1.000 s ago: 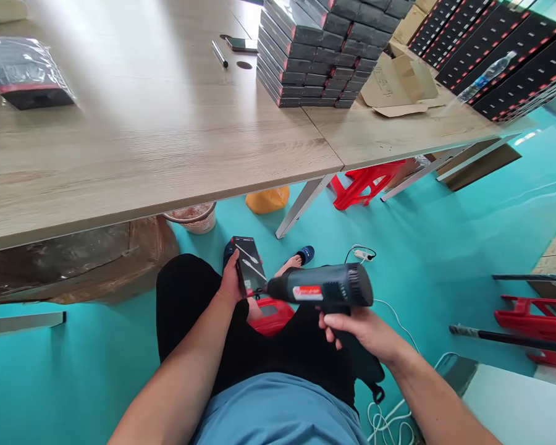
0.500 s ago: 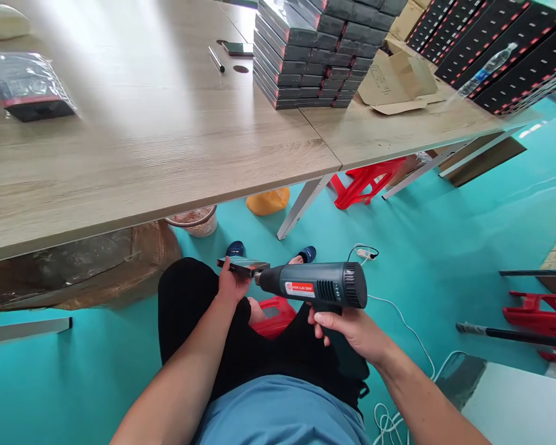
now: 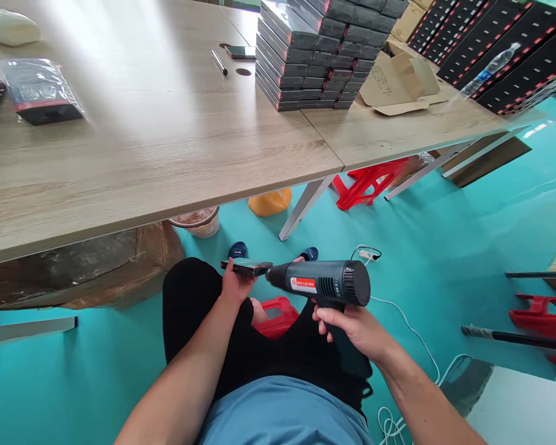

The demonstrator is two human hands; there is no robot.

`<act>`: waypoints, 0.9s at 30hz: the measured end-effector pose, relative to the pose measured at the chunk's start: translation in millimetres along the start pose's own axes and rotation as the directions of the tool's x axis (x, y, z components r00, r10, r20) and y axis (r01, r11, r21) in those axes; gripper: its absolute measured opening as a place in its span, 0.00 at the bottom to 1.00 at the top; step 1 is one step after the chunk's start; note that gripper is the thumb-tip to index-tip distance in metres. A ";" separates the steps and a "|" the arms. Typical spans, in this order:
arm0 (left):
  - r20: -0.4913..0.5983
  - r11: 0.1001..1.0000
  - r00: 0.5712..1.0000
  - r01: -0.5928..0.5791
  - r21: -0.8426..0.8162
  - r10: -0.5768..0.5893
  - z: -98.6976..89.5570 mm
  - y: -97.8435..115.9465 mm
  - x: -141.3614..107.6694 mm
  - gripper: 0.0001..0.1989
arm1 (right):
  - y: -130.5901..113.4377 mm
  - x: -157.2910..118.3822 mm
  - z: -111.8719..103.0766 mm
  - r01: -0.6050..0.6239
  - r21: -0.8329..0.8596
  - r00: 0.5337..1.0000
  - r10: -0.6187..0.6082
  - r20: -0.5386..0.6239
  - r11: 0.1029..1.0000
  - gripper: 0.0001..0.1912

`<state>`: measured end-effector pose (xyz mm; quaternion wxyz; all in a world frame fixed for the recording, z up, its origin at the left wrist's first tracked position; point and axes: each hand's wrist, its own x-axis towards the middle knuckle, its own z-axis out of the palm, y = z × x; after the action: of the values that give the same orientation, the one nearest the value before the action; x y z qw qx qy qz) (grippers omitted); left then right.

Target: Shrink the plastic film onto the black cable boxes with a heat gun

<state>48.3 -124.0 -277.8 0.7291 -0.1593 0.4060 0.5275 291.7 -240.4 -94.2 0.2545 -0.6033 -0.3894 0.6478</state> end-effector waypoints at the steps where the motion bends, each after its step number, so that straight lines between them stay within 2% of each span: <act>1: -0.004 1.000 1.000 0.009 0.000 -0.009 0.2 0.2 -0.4 0.25 | -0.6 -0.1 1.9 -0.001 0.011 0.999 0.000 0.051 1.000 0.17; 3: 0.000 1.000 1.000 -0.003 -0.012 0.003 0.5 0.5 -1.0 0.25 | -2.0 1.1 5.6 0.030 0.035 0.995 -0.033 0.092 0.999 0.18; 5: 0.007 0.999 0.999 -0.037 -0.038 0.037 0.7 0.6 -1.7 0.25 | -3.2 3.4 5.8 0.061 0.048 0.998 -0.061 -0.002 0.997 0.18; 7: 0.001 0.996 0.999 -0.054 -0.067 0.054 0.3 0.9 -2.2 0.24 | -3.3 4.6 0.8 0.044 0.074 0.992 -0.034 -0.124 0.996 0.19; 8: -0.005 0.996 0.999 -0.050 -0.075 0.050 -0.3 1.1 -2.1 0.24 | -2.8 4.3 -2.8 0.018 0.100 0.989 -0.003 -0.148 0.995 0.19; 9: -0.008 0.996 0.999 -0.044 -0.082 0.044 -1.0 1.4 -1.6 0.24 | -2.0 3.2 -6.3 -0.011 0.129 0.990 0.029 -0.138 0.992 0.19; 11: 0.009 0.994 0.999 -0.045 -0.099 0.046 -2.6 1.9 0.6 0.23 | 0.2 -0.3 -10.1 -0.051 0.175 0.997 0.060 -0.048 0.983 0.20; 13: 0.042 0.992 0.997 -0.057 -0.112 0.062 -4.1 2.0 3.7 0.23 | 2.6 -2.9 -8.0 -0.040 0.211 0.999 0.037 0.018 0.977 0.20; 16: 0.079 0.993 0.996 -0.041 -0.107 0.050 -5.7 2.2 6.3 0.24 | 4.9 0.2 -1.1 0.035 0.285 0.998 -0.019 -0.061 0.958 0.22; 19: 0.080 0.997 0.997 0.001 -0.082 0.006 -6.0 3.4 3.3 0.27 | 6.5 5.9 -3.0 0.055 0.368 0.986 0.009 -0.168 0.928 0.23; 24: 0.165 1.000 0.986 0.003 -0.008 -0.002 -3.0 4.0 -5.6 0.25 | 10.4 -2.5 -21.4 -0.021 0.469 0.991 0.080 -0.105 0.883 0.21; 27: 0.171 0.999 0.985 -0.011 0.033 0.006 -4.0 3.1 -6.3 0.24 | 12.2 -14.0 -30.5 -0.043 0.485 0.989 0.107 -0.105 0.873 0.21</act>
<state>43.1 -129.5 -274.9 0.7616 -0.0993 0.3513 0.5354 325.2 -252.5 -95.0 0.3957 -0.5762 -0.1750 0.6934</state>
